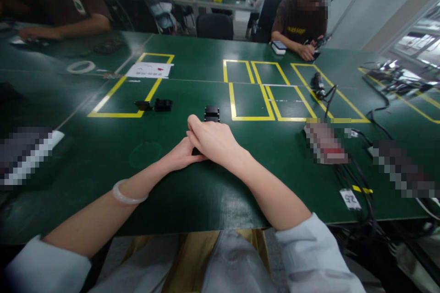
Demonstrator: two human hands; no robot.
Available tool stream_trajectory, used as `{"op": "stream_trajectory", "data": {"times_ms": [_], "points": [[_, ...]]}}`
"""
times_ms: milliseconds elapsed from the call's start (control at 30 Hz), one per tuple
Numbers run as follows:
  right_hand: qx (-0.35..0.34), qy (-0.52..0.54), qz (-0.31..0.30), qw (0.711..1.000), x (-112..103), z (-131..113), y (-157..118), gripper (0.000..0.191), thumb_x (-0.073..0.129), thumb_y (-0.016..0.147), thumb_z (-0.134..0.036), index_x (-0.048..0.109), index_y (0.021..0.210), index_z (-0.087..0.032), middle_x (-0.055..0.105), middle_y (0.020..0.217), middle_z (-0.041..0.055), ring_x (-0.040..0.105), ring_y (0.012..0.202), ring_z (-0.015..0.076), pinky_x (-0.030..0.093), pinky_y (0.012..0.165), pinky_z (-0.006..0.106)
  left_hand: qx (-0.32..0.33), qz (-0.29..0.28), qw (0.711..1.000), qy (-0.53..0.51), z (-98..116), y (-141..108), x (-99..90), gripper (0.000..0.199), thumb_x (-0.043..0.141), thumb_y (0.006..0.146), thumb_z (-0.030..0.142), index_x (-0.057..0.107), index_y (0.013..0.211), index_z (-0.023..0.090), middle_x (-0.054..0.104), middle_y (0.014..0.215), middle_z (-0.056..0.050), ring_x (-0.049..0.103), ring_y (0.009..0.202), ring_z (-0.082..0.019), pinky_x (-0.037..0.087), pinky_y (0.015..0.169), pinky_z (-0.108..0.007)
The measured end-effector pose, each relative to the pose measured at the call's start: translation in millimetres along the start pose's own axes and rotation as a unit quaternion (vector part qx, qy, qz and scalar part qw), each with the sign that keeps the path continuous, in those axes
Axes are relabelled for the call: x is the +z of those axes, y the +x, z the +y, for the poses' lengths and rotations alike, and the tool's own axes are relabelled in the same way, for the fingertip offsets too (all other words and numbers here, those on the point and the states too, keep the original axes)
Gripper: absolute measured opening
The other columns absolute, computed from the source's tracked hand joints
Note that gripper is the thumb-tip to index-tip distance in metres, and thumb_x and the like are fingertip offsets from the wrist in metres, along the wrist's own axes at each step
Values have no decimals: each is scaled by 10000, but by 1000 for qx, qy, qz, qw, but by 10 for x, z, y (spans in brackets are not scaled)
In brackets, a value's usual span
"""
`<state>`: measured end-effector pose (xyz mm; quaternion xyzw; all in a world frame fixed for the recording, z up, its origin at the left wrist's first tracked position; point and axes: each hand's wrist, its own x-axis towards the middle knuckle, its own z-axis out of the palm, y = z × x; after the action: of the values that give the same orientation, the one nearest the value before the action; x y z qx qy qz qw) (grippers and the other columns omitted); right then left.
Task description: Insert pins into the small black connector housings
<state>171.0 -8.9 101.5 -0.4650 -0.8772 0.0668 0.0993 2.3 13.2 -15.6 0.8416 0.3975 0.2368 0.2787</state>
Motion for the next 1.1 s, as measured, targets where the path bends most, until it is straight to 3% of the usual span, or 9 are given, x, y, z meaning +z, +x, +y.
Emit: {"op": "stream_trajectory", "data": {"times_ms": [533, 700, 900, 1100], "points": [[-1, -4, 5, 1000, 17, 3, 4, 218, 370, 1007, -302, 518, 1133, -201, 710, 910, 25, 626, 732, 152, 279, 587, 270, 7, 12, 1000, 0, -10, -1, 14, 580, 717, 821, 445, 546, 1311, 185, 583, 1360, -125, 528, 1265, -353, 410, 1062, -519], [-11, -7, 8, 1000, 22, 8, 11, 244, 396, 1008, -377, 534, 1102, -198, 708, 867, 23, 622, 715, 164, 258, 567, 273, -5, 7, 1000, -2, -14, -5, 12, 557, 723, 819, 421, 561, 1292, 176, 595, 1341, -135, 546, 1243, -350, 433, 1042, -510], [-5, -8, 12, 1000, 29, 22, 14, 207, 393, 1001, -299, 522, 1128, -198, 707, 877, 20, 616, 701, 155, 250, 562, 270, 5, 11, 1000, 4, -8, -2, 9, 572, 723, 818, 430, 550, 1303, 181, 586, 1355, -125, 533, 1259, -352, 415, 1057, -522], [-4, -8, -4, 1000, 7, 7, 13, 250, 382, 1013, -384, 524, 1110, -203, 707, 885, 25, 626, 741, 161, 267, 580, 270, -1, 10, 1000, -7, -22, -3, 22, 547, 726, 814, 417, 571, 1276, 168, 599, 1335, -133, 545, 1245, -351, 433, 1041, -509]]}}
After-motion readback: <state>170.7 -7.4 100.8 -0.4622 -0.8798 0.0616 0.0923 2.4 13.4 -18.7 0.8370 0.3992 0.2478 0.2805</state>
